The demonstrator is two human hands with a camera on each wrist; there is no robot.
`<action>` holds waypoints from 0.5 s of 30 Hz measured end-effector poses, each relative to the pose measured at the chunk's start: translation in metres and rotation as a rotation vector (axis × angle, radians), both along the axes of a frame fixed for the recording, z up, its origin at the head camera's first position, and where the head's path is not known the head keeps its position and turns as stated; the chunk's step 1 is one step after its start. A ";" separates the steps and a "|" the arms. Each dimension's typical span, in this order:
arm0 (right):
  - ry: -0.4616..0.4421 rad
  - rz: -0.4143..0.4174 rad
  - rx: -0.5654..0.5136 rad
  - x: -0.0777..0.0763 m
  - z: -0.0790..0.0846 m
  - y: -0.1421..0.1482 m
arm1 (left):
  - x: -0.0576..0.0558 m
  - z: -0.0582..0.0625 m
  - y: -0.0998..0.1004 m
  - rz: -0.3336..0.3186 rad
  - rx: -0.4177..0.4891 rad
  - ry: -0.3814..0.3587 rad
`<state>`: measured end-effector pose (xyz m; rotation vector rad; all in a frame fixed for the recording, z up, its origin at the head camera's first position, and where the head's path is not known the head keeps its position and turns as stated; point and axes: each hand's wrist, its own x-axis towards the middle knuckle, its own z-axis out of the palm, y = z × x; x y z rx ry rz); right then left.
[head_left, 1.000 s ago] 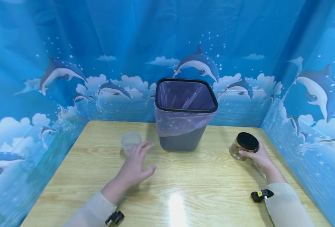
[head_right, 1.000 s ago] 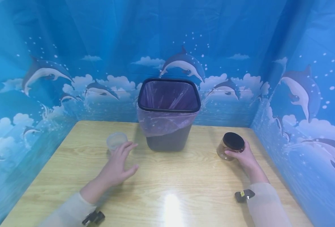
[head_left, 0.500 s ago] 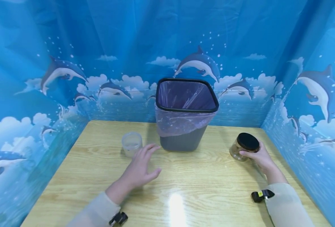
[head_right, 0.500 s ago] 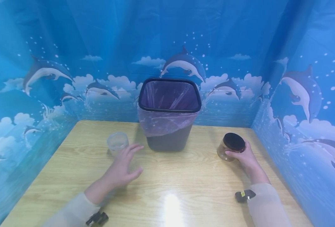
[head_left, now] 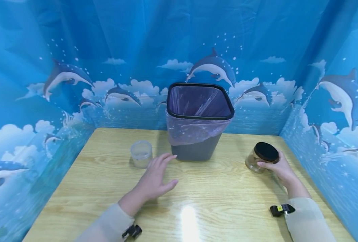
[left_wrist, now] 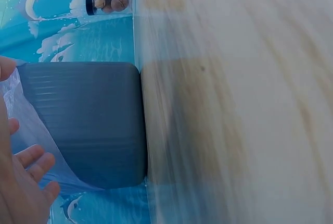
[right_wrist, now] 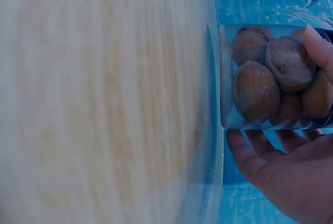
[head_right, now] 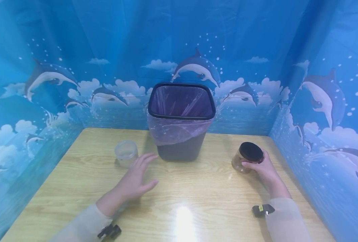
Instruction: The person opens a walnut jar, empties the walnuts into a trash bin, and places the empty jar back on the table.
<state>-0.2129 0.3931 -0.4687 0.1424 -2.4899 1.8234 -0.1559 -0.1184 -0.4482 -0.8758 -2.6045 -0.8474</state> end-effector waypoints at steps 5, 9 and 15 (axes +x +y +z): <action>-0.016 -0.013 0.048 0.005 0.003 0.000 | -0.002 0.001 0.006 -0.004 -0.009 -0.016; -0.021 0.010 0.096 0.009 0.009 -0.002 | -0.003 0.000 0.010 -0.004 -0.009 -0.026; -0.065 0.048 0.125 0.012 0.020 -0.009 | -0.004 0.000 0.014 -0.027 0.007 -0.011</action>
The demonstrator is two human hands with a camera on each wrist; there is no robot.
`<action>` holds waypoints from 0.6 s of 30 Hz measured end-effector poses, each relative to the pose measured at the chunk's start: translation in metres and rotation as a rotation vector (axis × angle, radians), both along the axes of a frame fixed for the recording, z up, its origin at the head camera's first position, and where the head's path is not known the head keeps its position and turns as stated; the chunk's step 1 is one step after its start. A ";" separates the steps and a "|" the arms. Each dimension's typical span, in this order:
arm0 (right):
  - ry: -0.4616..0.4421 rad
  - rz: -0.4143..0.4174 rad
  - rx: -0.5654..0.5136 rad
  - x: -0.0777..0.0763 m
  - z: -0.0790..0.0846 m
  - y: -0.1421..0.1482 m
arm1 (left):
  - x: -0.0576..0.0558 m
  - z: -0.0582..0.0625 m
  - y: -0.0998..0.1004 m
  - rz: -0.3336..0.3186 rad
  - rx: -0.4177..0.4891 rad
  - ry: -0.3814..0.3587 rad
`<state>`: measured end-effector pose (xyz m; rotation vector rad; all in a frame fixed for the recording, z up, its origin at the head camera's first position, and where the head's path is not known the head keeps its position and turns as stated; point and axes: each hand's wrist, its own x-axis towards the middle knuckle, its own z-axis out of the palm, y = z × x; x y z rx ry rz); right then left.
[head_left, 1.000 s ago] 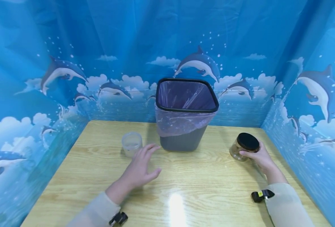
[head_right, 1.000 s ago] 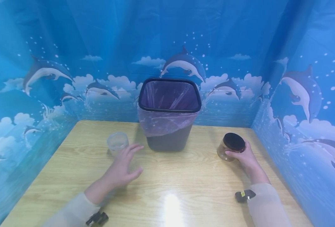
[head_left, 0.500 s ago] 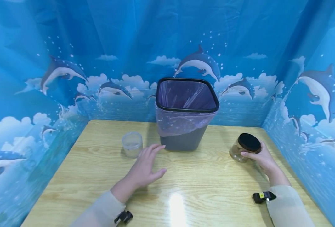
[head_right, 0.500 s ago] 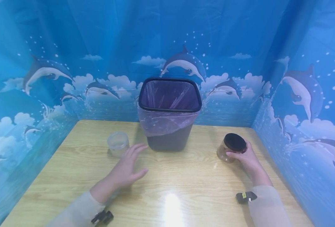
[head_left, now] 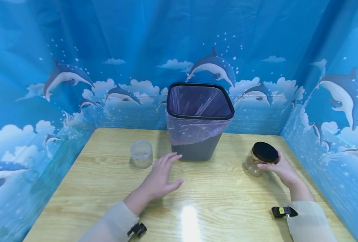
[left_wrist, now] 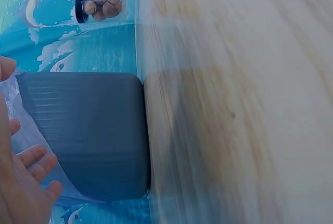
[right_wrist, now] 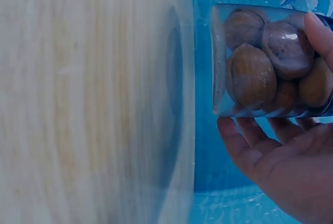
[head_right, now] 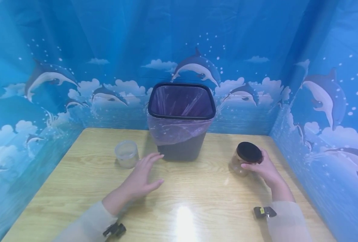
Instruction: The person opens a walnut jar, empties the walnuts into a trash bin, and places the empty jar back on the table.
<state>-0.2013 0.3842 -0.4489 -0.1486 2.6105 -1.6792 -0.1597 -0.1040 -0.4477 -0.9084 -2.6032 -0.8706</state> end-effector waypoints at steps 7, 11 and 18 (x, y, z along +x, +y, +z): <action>-0.024 0.047 0.018 0.007 0.012 -0.010 | 0.000 0.003 0.006 -0.017 0.012 -0.018; -0.015 0.065 0.022 0.011 0.017 -0.014 | -0.001 0.003 0.008 0.000 -0.012 -0.036; -0.013 0.099 0.042 0.014 0.028 -0.022 | -0.004 0.002 0.012 -0.019 0.021 -0.023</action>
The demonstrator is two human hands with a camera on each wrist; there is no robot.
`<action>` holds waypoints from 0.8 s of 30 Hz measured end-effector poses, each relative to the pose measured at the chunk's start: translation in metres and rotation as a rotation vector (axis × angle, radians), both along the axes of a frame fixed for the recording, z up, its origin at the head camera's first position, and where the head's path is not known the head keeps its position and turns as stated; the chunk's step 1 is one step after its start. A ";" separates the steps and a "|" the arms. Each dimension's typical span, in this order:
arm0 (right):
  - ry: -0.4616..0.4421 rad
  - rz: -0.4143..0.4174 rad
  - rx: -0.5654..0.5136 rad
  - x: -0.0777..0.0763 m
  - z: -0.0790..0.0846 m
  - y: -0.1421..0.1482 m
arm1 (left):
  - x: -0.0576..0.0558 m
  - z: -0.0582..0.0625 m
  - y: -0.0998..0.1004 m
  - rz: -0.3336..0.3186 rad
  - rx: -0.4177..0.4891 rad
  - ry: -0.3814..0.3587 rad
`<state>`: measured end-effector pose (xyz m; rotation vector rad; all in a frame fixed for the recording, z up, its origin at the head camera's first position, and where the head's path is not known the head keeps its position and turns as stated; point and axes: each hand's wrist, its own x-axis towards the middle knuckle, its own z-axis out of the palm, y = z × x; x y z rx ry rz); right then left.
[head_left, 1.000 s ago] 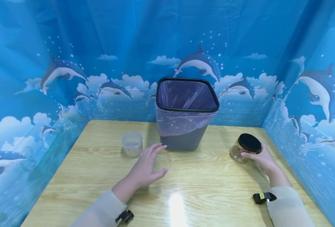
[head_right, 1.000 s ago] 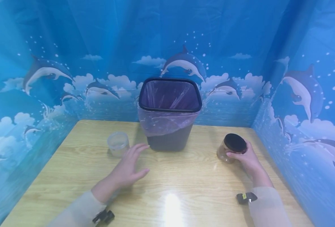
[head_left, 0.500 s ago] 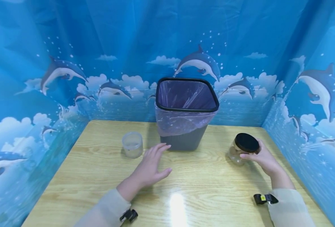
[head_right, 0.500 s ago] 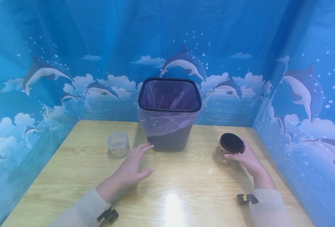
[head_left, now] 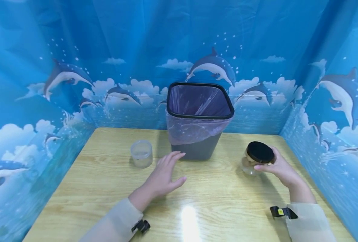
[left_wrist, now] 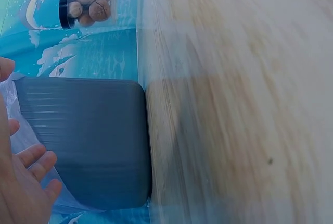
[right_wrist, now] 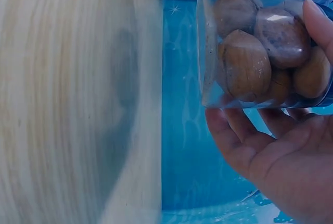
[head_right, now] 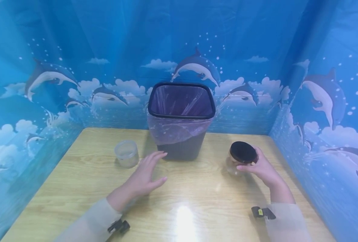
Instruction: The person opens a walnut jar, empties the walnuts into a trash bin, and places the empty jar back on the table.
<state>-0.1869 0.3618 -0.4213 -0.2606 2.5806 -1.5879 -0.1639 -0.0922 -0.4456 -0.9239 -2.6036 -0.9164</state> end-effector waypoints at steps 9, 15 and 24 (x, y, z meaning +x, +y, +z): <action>-0.025 0.025 0.014 0.004 0.007 -0.011 | -0.003 -0.002 0.007 -0.019 0.024 0.021; -0.006 0.051 0.007 0.009 0.013 -0.020 | -0.005 -0.002 0.013 -0.029 0.034 0.021; -0.004 0.088 -0.027 0.011 0.012 -0.028 | -0.005 0.002 0.021 -0.034 0.022 -0.020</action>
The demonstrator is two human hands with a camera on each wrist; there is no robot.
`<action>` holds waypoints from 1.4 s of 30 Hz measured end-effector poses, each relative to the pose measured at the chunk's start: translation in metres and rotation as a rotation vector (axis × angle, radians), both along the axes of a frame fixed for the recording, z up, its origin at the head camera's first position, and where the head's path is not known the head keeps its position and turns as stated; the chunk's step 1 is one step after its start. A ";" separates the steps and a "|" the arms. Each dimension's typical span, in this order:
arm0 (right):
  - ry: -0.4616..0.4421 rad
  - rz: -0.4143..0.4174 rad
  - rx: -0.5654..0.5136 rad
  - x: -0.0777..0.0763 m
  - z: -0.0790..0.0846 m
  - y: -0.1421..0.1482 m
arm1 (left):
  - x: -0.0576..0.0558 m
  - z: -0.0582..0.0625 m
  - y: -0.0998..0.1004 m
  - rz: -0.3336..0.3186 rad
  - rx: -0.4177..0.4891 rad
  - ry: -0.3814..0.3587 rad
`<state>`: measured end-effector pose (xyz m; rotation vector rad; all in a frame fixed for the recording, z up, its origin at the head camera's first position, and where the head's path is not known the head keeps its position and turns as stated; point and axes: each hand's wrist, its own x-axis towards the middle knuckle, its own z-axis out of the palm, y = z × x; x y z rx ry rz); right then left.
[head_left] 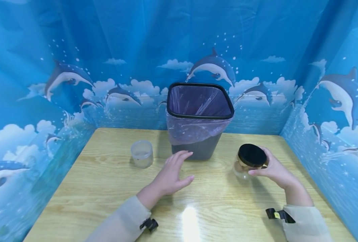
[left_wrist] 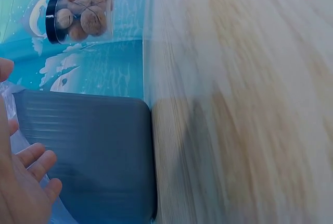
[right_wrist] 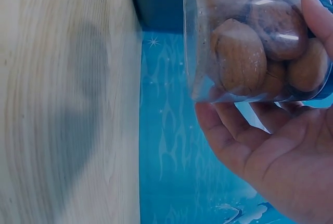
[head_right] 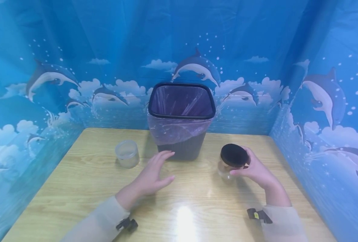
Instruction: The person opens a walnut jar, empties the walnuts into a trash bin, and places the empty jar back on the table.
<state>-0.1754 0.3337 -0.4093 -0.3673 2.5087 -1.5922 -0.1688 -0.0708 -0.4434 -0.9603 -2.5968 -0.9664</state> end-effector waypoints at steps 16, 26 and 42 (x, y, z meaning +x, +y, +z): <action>0.009 0.053 -0.013 0.000 -0.003 -0.011 | -0.002 0.002 0.016 -0.029 0.002 -0.014; -0.011 0.089 -0.041 0.001 -0.004 -0.017 | -0.002 0.000 0.027 -0.039 0.013 0.000; -0.011 0.130 -0.016 -0.001 -0.007 -0.034 | -0.004 0.006 0.041 -0.054 0.003 -0.006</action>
